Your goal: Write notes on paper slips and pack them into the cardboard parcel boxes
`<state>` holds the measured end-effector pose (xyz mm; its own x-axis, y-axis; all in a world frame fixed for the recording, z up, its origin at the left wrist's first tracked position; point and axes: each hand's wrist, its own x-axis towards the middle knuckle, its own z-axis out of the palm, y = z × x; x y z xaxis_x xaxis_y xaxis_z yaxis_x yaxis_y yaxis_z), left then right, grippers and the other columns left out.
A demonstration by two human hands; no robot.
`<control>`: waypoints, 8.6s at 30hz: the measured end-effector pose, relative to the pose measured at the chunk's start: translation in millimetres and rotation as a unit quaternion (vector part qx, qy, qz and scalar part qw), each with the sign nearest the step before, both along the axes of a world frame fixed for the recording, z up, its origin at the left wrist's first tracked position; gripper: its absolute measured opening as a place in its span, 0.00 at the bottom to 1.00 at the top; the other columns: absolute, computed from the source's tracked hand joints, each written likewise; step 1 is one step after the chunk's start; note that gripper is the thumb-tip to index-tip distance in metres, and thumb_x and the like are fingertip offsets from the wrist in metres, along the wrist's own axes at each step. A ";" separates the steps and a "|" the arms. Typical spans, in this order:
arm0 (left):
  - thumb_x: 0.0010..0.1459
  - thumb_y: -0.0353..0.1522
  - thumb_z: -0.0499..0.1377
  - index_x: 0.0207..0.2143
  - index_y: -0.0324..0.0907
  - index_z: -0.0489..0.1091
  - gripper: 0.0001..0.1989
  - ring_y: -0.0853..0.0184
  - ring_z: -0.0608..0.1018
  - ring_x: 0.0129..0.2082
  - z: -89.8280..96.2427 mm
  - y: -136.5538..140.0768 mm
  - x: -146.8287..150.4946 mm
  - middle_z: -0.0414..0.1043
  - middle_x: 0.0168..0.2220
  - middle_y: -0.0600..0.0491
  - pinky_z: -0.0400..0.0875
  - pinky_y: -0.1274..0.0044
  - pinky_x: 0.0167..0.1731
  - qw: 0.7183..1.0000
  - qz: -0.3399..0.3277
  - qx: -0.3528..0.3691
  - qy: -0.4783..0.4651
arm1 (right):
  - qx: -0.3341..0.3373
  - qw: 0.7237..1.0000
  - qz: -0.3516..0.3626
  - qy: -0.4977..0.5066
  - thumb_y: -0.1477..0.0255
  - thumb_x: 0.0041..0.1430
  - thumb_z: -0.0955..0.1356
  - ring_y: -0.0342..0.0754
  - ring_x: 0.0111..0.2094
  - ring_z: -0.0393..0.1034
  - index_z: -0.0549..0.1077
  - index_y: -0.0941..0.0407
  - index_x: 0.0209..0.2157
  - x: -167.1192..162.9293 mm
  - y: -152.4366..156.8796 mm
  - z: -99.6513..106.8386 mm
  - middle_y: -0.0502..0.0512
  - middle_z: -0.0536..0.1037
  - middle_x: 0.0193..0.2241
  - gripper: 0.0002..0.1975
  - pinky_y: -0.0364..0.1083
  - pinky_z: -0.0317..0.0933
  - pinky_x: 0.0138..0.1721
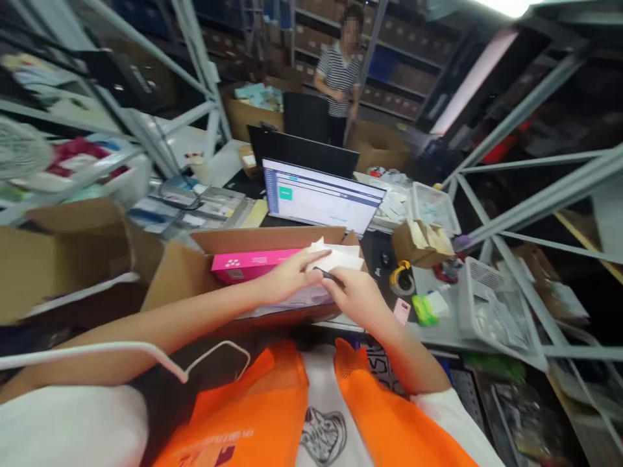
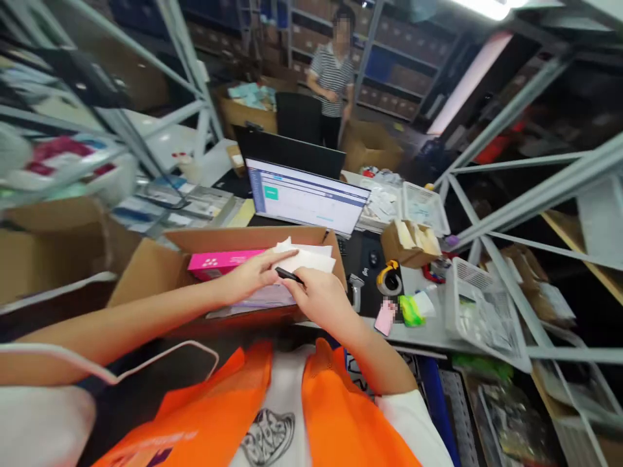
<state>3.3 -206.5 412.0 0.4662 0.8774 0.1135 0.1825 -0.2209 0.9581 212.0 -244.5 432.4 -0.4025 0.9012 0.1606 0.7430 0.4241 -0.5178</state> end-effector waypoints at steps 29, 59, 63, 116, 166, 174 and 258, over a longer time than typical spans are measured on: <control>0.53 0.39 0.69 0.51 0.39 0.79 0.24 0.64 0.79 0.38 -60.8 -91.5 -116.9 0.80 0.44 0.45 0.73 0.77 0.38 0.932 0.194 -0.237 -0.194 | -0.229 0.711 -0.182 0.640 0.67 0.45 0.77 0.51 0.43 0.76 0.63 0.49 0.46 -115.8 -47.1 -61.9 0.50 0.79 0.41 0.28 0.51 0.70 0.45; 0.57 0.42 0.65 0.52 0.39 0.79 0.23 0.53 0.79 0.51 -75.5 -205.4 112.6 0.78 0.53 0.44 0.71 0.70 0.55 0.989 0.095 -0.114 0.013 | 0.155 0.740 -0.341 0.558 0.58 0.71 0.59 0.48 0.41 0.73 0.73 0.50 0.46 124.6 -226.2 -102.8 0.53 0.77 0.37 0.16 0.51 0.63 0.49; 0.60 0.40 0.62 0.64 0.37 0.68 0.32 0.53 0.74 0.59 -71.6 -226.4 149.5 0.69 0.62 0.44 0.65 0.69 0.61 0.990 0.105 -0.087 0.031 | 0.082 0.843 -0.169 0.504 0.61 0.71 0.60 0.49 0.37 0.71 0.80 0.50 0.41 144.7 -241.4 -92.6 0.54 0.76 0.32 0.17 0.50 0.64 0.41; 0.64 0.35 0.57 0.70 0.37 0.57 0.34 0.58 0.74 0.59 -64.1 -266.5 176.5 0.67 0.64 0.46 0.66 0.73 0.61 0.989 0.136 -0.043 0.037 | -0.016 0.907 -0.137 0.399 0.76 0.56 0.68 0.41 0.24 0.64 0.69 0.54 0.27 148.2 -223.9 -100.9 0.46 0.71 0.23 0.05 0.42 0.58 0.26; 0.64 0.38 0.60 0.68 0.37 0.61 0.32 0.57 0.68 0.66 -76.5 -267.8 174.7 0.61 0.67 0.45 0.62 0.72 0.65 0.989 0.146 -0.002 0.031 | -0.012 0.866 -0.170 0.469 0.75 0.55 0.68 0.42 0.27 0.66 0.69 0.55 0.27 172.0 -223.7 -117.0 0.46 0.72 0.25 0.04 0.43 0.60 0.29; 0.64 0.39 0.59 0.68 0.39 0.61 0.32 0.56 0.68 0.66 -75.0 -267.4 175.6 0.61 0.67 0.46 0.62 0.70 0.65 0.989 0.145 -0.013 0.031 | 0.018 0.869 -0.204 0.451 0.75 0.54 0.67 0.42 0.27 0.66 0.69 0.55 0.26 175.1 -221.3 -117.9 0.47 0.72 0.25 0.04 0.43 0.59 0.29; 0.61 0.34 0.61 0.73 0.41 0.48 0.42 0.54 0.69 0.64 -86.1 -279.0 168.6 0.59 0.69 0.45 0.61 0.68 0.65 0.989 0.139 -0.034 0.035 | -0.013 0.902 -0.161 0.401 0.75 0.55 0.69 0.41 0.23 0.64 0.71 0.55 0.27 148.9 -243.5 -112.4 0.46 0.72 0.22 0.04 0.41 0.58 0.25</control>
<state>171.9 -485.5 325.9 0.2107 0.9772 0.0261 0.2929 -0.0886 0.9520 360.9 -488.1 320.0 0.1161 0.9582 0.2614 0.2082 0.2338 -0.9497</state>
